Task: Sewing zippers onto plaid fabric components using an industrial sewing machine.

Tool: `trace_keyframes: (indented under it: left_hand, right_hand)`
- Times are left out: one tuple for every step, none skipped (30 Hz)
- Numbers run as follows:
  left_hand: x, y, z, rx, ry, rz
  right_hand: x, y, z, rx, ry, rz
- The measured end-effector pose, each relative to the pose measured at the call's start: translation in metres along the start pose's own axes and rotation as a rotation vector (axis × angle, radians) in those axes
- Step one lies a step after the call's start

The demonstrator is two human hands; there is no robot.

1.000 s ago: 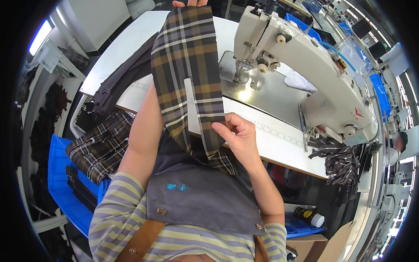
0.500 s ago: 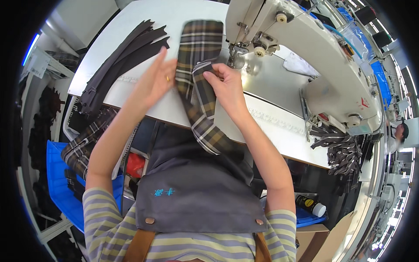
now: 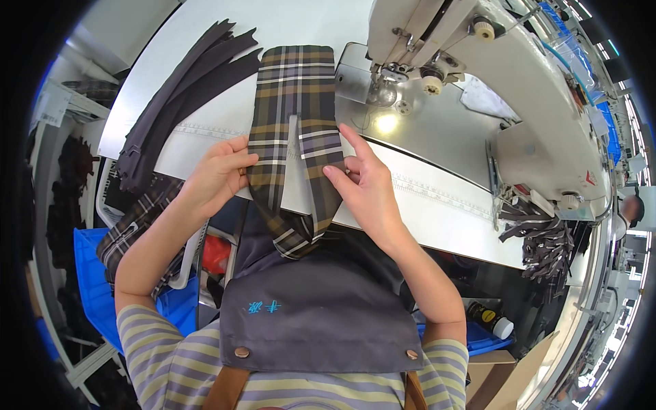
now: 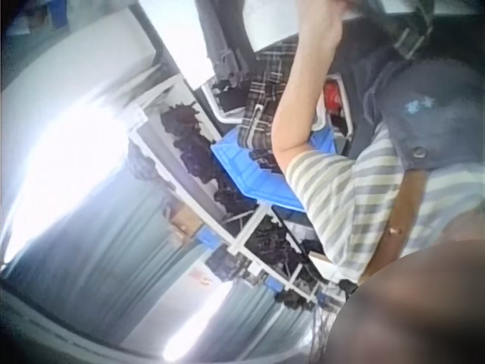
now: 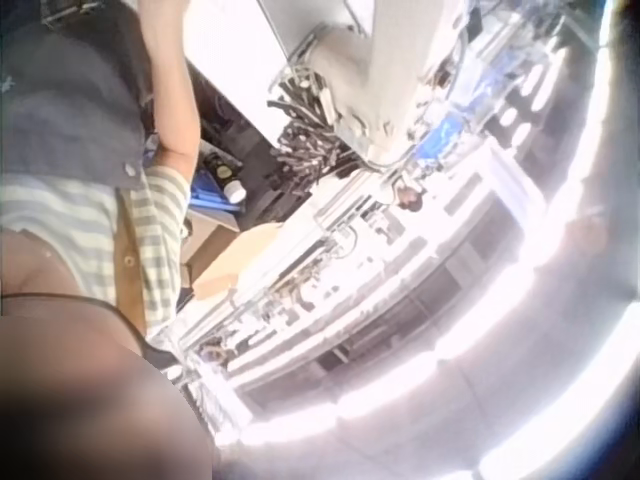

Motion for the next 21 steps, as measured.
trace_keyframes:
  left_hand:
    - [0.001, 0.001, 0.001, -0.002, 0.007, -0.003]
    - [0.001, 0.0, 0.001, -0.005, 0.013, 0.004]
    - [0.001, 0.0, 0.001, -0.008, 0.018, 0.01]
    - [0.0, -0.001, -0.001, -0.009, 0.018, 0.014]
    - [0.0, -0.002, -0.002, -0.007, 0.023, 0.014]
    - [-0.001, -0.003, -0.003, -0.006, 0.027, 0.013]
    - [-0.002, -0.003, -0.005, -0.007, 0.028, 0.016]
    - [-0.003, -0.004, -0.005, -0.012, 0.019, 0.015]
    - [-0.003, -0.003, -0.005, -0.01, -0.011, 0.032]
    - [-0.004, -0.004, -0.006, -0.016, 0.012, 0.014]
    - [-0.004, -0.004, -0.007, -0.016, 0.01, 0.014]
    - [-0.005, -0.004, -0.007, -0.014, 0.0, 0.019]
    - [-0.005, -0.005, -0.007, -0.013, 0.012, 0.011]
    - [-0.006, -0.005, -0.008, -0.024, 0.001, 0.018]
    - [-0.006, -0.004, -0.008, -0.029, -0.025, 0.044]
    - [-0.007, -0.005, -0.009, -0.033, -0.006, 0.026]
    - [-0.008, -0.005, -0.011, -0.055, 0.022, 0.019]
    - [-0.008, -0.006, -0.012, -0.085, 0.056, 0.004]
    - [-0.009, -0.005, -0.013, -0.076, 0.053, 0.013]
    - [-0.009, -0.004, -0.012, -0.089, 0.017, 0.006]
    - [-0.009, -0.003, -0.01, -0.098, -0.032, 0.01]
  right_hand:
    - [-0.001, -0.001, 0.0, 0.006, -0.004, -0.011]
    - [-0.001, -0.001, -0.001, 0.011, -0.008, -0.021]
    - [-0.001, -0.001, -0.002, 0.011, -0.009, -0.024]
    - [-0.001, 0.0, -0.003, 0.018, 0.0, -0.023]
    - [-0.001, 0.001, -0.003, 0.031, 0.014, -0.013]
    - [-0.001, 0.001, -0.002, 0.024, 0.008, -0.025]
    - [-0.001, 0.002, -0.002, 0.02, 0.023, -0.022]
    - [-0.001, 0.003, -0.002, 0.024, 0.051, -0.019]
    - [0.0, 0.003, -0.001, 0.015, 0.037, -0.02]
    - [0.0, 0.004, 0.0, 0.008, 0.052, -0.008]
    - [0.0, 0.004, 0.0, 0.007, 0.075, -0.003]
    - [0.0, 0.004, 0.0, -0.001, 0.064, 0.006]
    - [0.0, 0.004, 0.001, 0.015, 0.069, -0.001]
    - [0.0, 0.004, 0.0, 0.043, 0.086, 0.011]
    - [0.0, 0.003, 0.001, 0.03, 0.067, -0.009]
    - [0.0, 0.002, 0.0, 0.064, 0.08, -0.031]
    - [0.0, 0.001, 0.0, 0.099, 0.094, -0.053]
    - [0.001, 0.001, 0.001, 0.097, 0.09, -0.052]
    - [0.001, 0.002, 0.0, 0.098, 0.092, -0.048]
    - [0.001, 0.002, 0.0, 0.104, 0.105, -0.049]
    - [0.001, 0.002, 0.0, 0.099, 0.093, -0.046]
Point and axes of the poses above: each hand's wrist, its own x-axis towards the middle knuckle, its own z-axis out of the back of the hand, y = z × x, the point moved 3 cm from there along x, towards the middle knuckle, and after that the axes turned 2 degrees about z, right-handed, at the moved point
